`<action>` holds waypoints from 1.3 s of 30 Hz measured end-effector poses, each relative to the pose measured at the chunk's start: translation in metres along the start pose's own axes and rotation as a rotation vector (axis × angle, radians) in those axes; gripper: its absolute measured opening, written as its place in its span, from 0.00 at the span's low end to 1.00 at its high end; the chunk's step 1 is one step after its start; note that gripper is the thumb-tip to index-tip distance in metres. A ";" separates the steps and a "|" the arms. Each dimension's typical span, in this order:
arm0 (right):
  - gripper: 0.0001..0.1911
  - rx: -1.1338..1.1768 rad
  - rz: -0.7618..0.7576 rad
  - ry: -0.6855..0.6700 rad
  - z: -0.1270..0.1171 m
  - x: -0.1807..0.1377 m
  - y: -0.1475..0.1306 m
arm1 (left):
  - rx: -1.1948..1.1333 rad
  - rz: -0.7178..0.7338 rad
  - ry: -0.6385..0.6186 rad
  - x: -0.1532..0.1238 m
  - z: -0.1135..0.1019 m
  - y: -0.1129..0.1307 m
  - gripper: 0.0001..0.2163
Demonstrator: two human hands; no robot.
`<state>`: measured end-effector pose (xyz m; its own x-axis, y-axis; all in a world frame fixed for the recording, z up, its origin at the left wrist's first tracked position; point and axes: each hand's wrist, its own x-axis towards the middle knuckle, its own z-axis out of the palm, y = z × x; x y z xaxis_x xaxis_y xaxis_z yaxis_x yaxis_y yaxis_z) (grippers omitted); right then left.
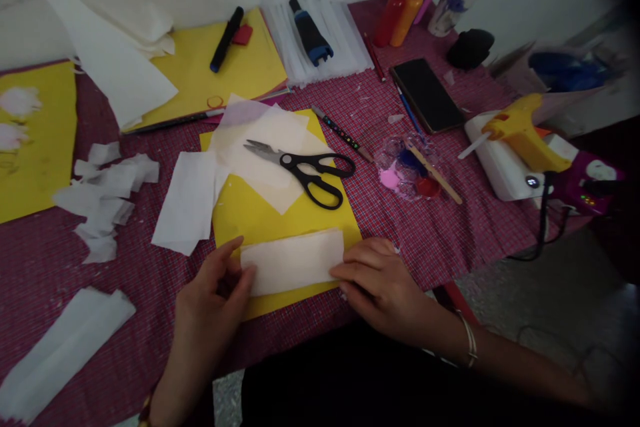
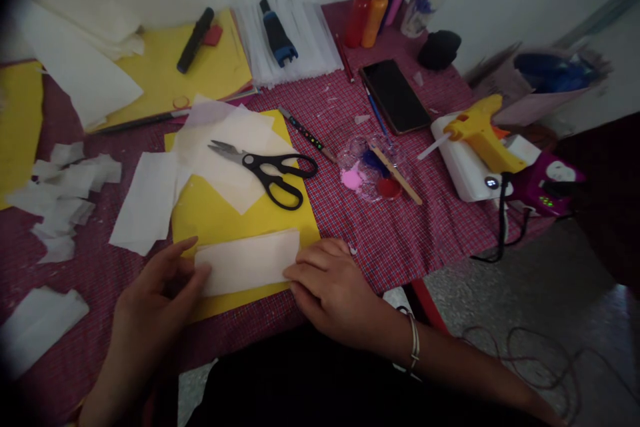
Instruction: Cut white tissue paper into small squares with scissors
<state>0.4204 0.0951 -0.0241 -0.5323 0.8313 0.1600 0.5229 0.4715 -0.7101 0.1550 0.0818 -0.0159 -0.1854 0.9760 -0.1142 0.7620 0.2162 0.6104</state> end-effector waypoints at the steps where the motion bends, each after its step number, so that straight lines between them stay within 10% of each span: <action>1: 0.08 -0.002 0.000 -0.004 0.000 0.001 0.000 | 0.000 0.001 0.007 0.000 0.000 0.000 0.19; 13: 0.08 -0.037 0.026 -0.026 0.000 0.002 -0.002 | 0.056 0.034 0.017 0.001 0.003 -0.006 0.17; 23: 0.08 -0.026 0.052 0.002 0.004 0.002 0.000 | 0.467 0.622 -0.073 0.004 0.003 -0.003 0.25; 31: 0.08 -0.124 0.089 -0.044 -0.012 0.001 -0.006 | 0.526 0.680 -0.188 0.012 0.000 0.001 0.25; 39: 0.23 -0.257 -0.266 -0.290 0.000 0.024 -0.029 | 0.588 0.750 -0.192 0.014 0.003 -0.003 0.25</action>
<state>0.3923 0.1016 -0.0002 -0.8149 0.5727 0.0894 0.4717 0.7449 -0.4718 0.1516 0.0952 -0.0216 0.5392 0.8421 -0.0126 0.8391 -0.5359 0.0933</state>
